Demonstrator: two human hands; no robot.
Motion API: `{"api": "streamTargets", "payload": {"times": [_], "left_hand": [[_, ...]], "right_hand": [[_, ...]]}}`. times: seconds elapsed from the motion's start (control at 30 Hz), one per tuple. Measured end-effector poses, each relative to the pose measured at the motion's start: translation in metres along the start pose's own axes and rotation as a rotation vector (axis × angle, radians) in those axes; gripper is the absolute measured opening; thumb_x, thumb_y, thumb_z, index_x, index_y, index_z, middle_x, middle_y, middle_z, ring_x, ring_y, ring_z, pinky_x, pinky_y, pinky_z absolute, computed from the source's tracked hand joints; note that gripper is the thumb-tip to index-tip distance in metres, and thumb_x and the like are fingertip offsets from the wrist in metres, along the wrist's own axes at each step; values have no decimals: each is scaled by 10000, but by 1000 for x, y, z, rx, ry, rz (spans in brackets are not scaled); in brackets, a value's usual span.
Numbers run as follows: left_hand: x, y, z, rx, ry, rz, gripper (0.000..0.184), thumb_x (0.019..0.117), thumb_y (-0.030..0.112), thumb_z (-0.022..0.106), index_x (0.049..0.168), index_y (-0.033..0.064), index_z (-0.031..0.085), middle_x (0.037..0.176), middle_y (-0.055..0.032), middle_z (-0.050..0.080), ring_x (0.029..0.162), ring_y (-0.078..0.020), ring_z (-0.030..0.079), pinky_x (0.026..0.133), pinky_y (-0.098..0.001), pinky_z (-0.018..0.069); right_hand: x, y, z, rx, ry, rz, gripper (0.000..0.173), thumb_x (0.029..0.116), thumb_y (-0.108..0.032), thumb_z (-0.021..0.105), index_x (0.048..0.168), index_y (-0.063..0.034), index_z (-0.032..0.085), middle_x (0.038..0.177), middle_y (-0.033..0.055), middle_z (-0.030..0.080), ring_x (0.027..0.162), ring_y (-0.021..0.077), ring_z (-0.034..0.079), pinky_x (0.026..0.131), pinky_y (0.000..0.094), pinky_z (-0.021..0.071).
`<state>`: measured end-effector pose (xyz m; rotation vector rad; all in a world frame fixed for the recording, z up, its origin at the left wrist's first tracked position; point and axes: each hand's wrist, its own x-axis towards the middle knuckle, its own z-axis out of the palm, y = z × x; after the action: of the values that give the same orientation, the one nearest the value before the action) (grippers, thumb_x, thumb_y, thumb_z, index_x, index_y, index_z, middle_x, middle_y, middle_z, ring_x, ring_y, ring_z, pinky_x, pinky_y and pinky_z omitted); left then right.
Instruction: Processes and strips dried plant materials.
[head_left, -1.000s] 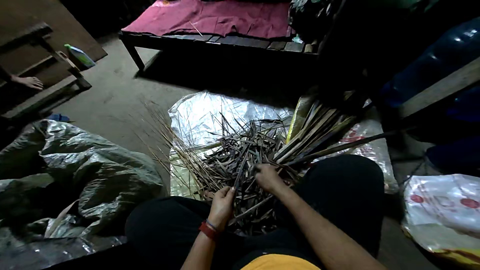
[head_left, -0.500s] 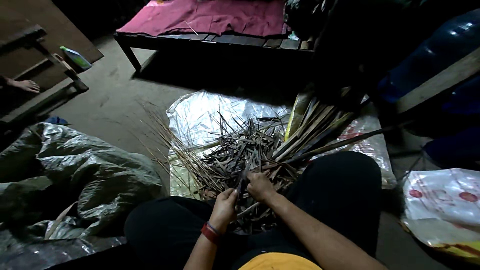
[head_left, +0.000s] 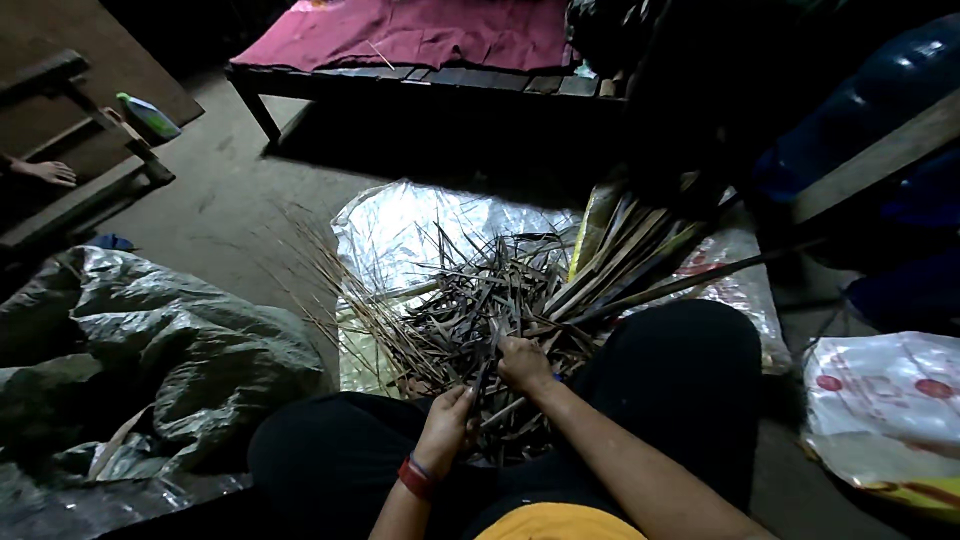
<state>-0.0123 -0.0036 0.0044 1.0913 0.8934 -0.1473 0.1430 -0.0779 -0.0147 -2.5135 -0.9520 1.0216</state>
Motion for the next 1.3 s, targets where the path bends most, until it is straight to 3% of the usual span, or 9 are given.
{"api": "streamTargets", "payload": {"times": [0.17,0.37,0.43,0.5,0.57,0.67,0.87,1.0,1.3], "left_hand": [[-11,-5,-3,-7,-31,-17,296,1125,146,337,961,47,562,557,62,414,399,-6,354,382,-151,321],[-19,-11,-10,14,-54,-10,308,1118,140,333,938,66,571,551,67,431,401,-5,364,385,-152,323],[-15,-9,-11,55,7,6,290,1119,144,361,955,46,579,579,48,459,414,-17,380,396,-162,338],[-6,-3,-8,108,65,38,269,1117,152,390,986,28,589,614,35,483,434,-25,399,413,-173,359],[6,5,-3,143,110,69,262,1113,163,418,995,16,601,640,25,489,455,-35,417,432,-186,374],[17,13,6,186,112,94,250,1108,170,448,1028,0,613,694,1,543,506,-52,501,482,-203,453],[6,13,3,278,96,122,209,1086,148,491,1020,5,628,703,0,561,518,-61,536,513,-221,501],[12,16,-1,256,184,123,227,1093,155,485,999,0,620,667,11,513,483,-44,459,470,-197,422],[6,16,6,156,115,58,241,1107,168,446,1003,19,606,611,32,466,430,-28,389,412,-174,349]], "right_hand": [[17,9,-13,28,-4,126,384,1064,-106,451,1413,-8,580,1363,254,625,1313,405,581,1091,564,441],[46,41,-22,410,128,295,346,1074,-102,441,1337,28,625,1331,273,626,1264,381,603,1082,537,446],[41,37,-23,559,109,320,343,1099,-154,426,1269,53,641,1213,254,651,1096,329,641,984,496,485],[22,24,-22,678,17,260,410,1127,-282,416,1116,45,664,916,132,604,749,192,545,735,384,475],[1,9,-17,736,-139,135,448,1119,-360,436,973,5,651,699,1,509,549,82,445,554,274,417],[-10,1,-12,711,-268,-44,287,1078,-224,538,938,9,629,722,11,518,587,80,469,588,272,431],[5,12,-21,825,68,62,299,1118,-195,444,1041,36,618,745,22,490,596,90,468,597,266,443],[-10,3,-6,390,-93,-117,310,1035,-72,486,1252,46,673,1184,249,689,1129,361,658,1012,532,492],[-12,-9,2,69,-11,2,297,1039,-96,494,1230,81,636,1259,271,662,1241,408,623,1051,555,466]]}}
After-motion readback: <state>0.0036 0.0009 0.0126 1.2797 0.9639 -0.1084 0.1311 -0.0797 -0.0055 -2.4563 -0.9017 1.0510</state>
